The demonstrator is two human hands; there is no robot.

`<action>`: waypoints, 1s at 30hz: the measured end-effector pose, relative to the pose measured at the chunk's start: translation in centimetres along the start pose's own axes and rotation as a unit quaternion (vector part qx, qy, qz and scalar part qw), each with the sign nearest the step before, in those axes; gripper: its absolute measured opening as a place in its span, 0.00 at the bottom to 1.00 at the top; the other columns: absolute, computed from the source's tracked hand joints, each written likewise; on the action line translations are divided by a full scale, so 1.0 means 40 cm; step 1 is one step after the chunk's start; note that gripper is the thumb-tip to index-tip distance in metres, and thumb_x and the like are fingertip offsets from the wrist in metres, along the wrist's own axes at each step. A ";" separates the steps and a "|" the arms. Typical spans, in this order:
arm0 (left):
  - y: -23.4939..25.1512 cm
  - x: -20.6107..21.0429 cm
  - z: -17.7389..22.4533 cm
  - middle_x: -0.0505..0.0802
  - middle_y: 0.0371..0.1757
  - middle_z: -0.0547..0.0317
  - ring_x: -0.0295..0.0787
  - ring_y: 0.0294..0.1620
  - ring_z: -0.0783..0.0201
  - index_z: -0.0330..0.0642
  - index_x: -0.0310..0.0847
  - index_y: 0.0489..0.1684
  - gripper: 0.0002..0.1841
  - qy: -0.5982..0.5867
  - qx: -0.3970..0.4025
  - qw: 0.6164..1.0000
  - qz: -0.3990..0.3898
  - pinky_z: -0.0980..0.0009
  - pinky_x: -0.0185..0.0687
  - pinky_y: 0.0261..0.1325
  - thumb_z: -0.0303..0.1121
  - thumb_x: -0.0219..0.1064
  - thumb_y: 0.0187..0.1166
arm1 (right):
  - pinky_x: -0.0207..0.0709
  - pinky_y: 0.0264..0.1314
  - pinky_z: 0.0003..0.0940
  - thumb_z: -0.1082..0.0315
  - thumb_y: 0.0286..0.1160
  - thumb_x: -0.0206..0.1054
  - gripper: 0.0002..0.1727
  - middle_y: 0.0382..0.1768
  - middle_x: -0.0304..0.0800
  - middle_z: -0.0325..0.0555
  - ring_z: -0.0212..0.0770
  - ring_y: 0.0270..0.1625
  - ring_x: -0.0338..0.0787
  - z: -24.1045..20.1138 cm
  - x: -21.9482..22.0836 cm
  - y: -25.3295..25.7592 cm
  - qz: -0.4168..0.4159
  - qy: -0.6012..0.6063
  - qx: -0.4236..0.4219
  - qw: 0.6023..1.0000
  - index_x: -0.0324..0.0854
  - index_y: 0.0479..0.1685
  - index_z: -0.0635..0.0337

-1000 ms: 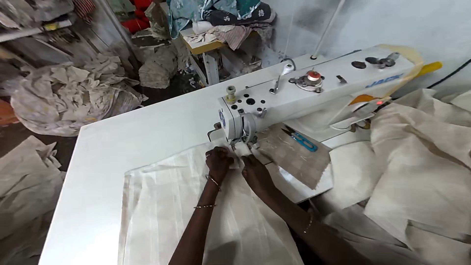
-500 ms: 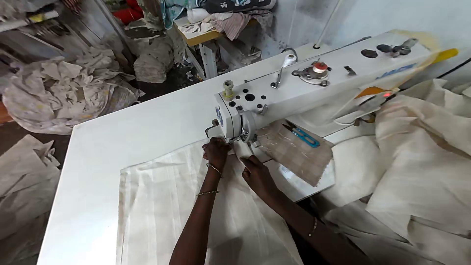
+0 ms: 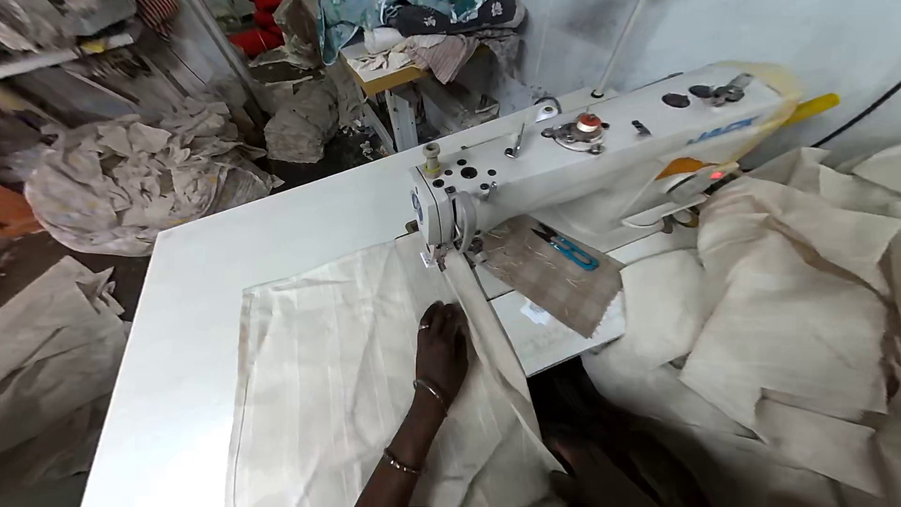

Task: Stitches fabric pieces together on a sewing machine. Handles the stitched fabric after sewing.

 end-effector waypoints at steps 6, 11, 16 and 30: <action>-0.041 0.026 0.072 0.75 0.86 0.50 0.60 0.91 0.42 0.46 0.75 0.82 0.28 0.092 0.045 0.973 -0.209 0.42 0.46 0.92 0.47 0.44 0.92 | 0.79 0.25 0.32 0.69 0.58 0.69 0.07 0.25 0.84 0.38 0.32 0.23 0.84 -0.042 -0.229 -0.086 0.102 0.034 -0.149 0.983 0.84 0.35 0.59; -0.185 0.059 0.186 0.92 0.51 0.29 0.87 0.60 0.33 0.20 0.88 0.43 0.26 -0.140 -0.063 0.984 -0.086 0.42 0.76 0.69 0.42 0.57 0.83 | 0.76 0.58 0.68 0.73 0.70 0.73 0.24 0.48 0.85 0.77 0.72 0.54 0.87 -0.013 -0.054 -0.045 -0.091 -0.104 -0.108 0.984 0.76 0.63 0.80; -0.209 0.057 0.179 0.92 0.51 0.35 0.90 0.56 0.46 0.20 0.82 0.57 0.23 -0.206 -0.168 0.940 -0.214 0.51 0.82 0.65 0.35 0.72 0.74 | 0.79 0.48 0.55 0.74 0.79 0.66 0.14 0.39 0.87 0.66 0.58 0.41 0.88 -0.045 -0.072 -0.011 -0.224 -0.121 -0.217 0.942 0.81 0.56 0.75; -0.222 0.040 0.187 0.88 0.36 0.39 0.85 0.39 0.57 0.17 0.81 0.42 0.12 -0.292 -0.090 0.910 -0.281 0.62 0.78 0.48 0.23 0.62 0.71 | 0.83 0.30 0.38 0.86 0.61 0.64 0.21 0.35 0.87 0.61 0.48 0.25 0.85 -0.192 -0.068 0.206 0.353 -0.064 -0.346 0.867 0.90 0.55 0.73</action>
Point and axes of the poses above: each hand's wrist, its own y-axis towards the middle knuckle, its own x-axis out of the palm, z = x × y, the point moved 2 cm from there along y, towards the middle knuckle
